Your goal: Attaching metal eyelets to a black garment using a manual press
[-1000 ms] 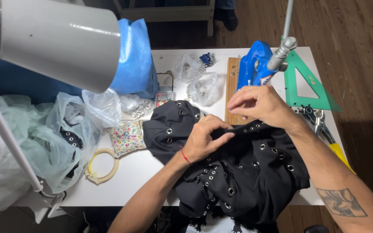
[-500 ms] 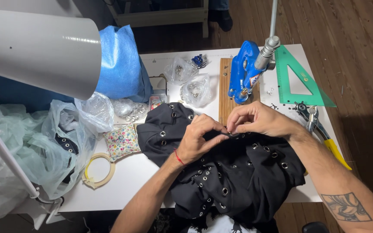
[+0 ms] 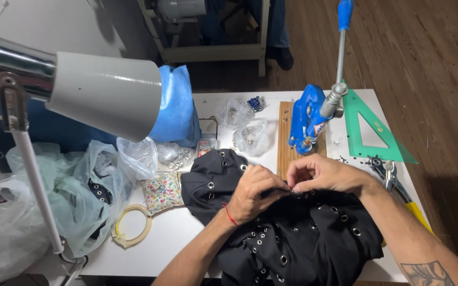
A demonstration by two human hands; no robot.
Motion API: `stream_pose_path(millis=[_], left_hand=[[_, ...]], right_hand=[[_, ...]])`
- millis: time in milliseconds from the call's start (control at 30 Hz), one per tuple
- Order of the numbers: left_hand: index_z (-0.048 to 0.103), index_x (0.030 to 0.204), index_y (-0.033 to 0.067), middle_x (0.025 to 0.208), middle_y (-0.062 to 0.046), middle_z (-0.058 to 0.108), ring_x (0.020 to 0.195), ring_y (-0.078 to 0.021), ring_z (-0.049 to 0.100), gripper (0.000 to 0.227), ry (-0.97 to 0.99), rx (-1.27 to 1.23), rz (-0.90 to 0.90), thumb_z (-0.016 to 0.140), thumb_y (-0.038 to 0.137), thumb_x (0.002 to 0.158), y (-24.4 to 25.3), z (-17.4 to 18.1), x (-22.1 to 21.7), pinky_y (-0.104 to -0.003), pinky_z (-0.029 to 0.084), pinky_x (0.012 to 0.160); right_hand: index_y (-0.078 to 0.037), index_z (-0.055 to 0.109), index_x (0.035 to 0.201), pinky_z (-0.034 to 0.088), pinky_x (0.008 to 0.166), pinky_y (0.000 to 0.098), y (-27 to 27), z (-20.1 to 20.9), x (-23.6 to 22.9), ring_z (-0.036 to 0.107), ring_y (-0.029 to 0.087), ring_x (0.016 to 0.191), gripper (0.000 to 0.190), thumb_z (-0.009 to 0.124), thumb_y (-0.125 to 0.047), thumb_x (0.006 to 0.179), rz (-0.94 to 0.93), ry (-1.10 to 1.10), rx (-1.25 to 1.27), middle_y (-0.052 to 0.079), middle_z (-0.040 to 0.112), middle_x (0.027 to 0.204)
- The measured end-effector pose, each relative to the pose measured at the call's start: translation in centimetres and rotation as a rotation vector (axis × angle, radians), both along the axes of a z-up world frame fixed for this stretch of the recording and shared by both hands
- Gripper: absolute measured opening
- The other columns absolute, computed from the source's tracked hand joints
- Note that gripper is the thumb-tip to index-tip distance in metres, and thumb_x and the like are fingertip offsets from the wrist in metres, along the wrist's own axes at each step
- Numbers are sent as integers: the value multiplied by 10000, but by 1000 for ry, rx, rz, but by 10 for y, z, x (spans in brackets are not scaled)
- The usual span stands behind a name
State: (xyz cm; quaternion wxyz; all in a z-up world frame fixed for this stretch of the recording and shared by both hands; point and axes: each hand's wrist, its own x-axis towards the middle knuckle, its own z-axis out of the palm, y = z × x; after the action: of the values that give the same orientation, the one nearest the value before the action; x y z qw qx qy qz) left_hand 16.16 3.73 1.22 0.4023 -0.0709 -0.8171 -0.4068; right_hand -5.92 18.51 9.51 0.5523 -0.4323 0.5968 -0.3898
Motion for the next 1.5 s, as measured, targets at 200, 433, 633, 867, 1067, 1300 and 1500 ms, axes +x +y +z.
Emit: stream_pose_path(millis=[200,433,633,867,1067,1300,1500], left_hand=[[864,1147,214,1077,17,815,988,-243,738,49,37,-39,-23,852,248,1113,1,5,2,-382,478,867],[871,1186,186,1071,-7,807,978,-262,728,98,40,-70,-19,861,244,1107,-1,4,0,-389,479,846],[872,1189,184,1064,0,812,988,-253,741,120,-38,-62,19,862,272,1108,-4,-2,-1,-382,498,849],[845,1120,149,996,-65,798,954,-333,751,135,-66,-40,84,904,251,1055,-4,-12,-4,-448,554,871],[865,1049,172,923,-41,817,881,-281,786,146,-185,258,127,943,291,1023,-1,-2,-4,-371,592,810],[927,1092,155,896,-83,896,837,-177,780,184,-480,562,20,953,301,981,-6,16,-5,-352,594,801],[922,1194,181,943,-47,921,877,-103,759,334,-510,616,-36,1006,267,883,-5,28,-2,-292,581,828]], right_hand=[[20,868,1056,648,771,288,-5,-2,-5,792,143,835,159,974,25,938,68,-13,64,63,866,930],[2,807,1084,683,811,314,-8,-32,-13,836,160,883,210,963,13,945,79,-62,50,72,860,966],[22,748,1127,709,750,333,-7,-45,-11,854,184,810,338,980,88,890,-56,-95,-12,121,826,942],[-6,759,1165,702,701,326,8,-70,-3,851,188,783,352,973,60,893,-285,-77,-83,108,837,927],[-8,728,1383,738,723,325,21,-17,26,806,140,778,634,1002,67,817,-402,-3,-113,209,912,1007],[-85,611,1315,697,741,271,25,-43,19,766,131,780,553,967,5,903,-429,85,-170,172,902,962],[-125,520,1291,706,678,276,25,-33,30,774,128,740,582,937,35,917,-436,-41,-170,175,889,944]])
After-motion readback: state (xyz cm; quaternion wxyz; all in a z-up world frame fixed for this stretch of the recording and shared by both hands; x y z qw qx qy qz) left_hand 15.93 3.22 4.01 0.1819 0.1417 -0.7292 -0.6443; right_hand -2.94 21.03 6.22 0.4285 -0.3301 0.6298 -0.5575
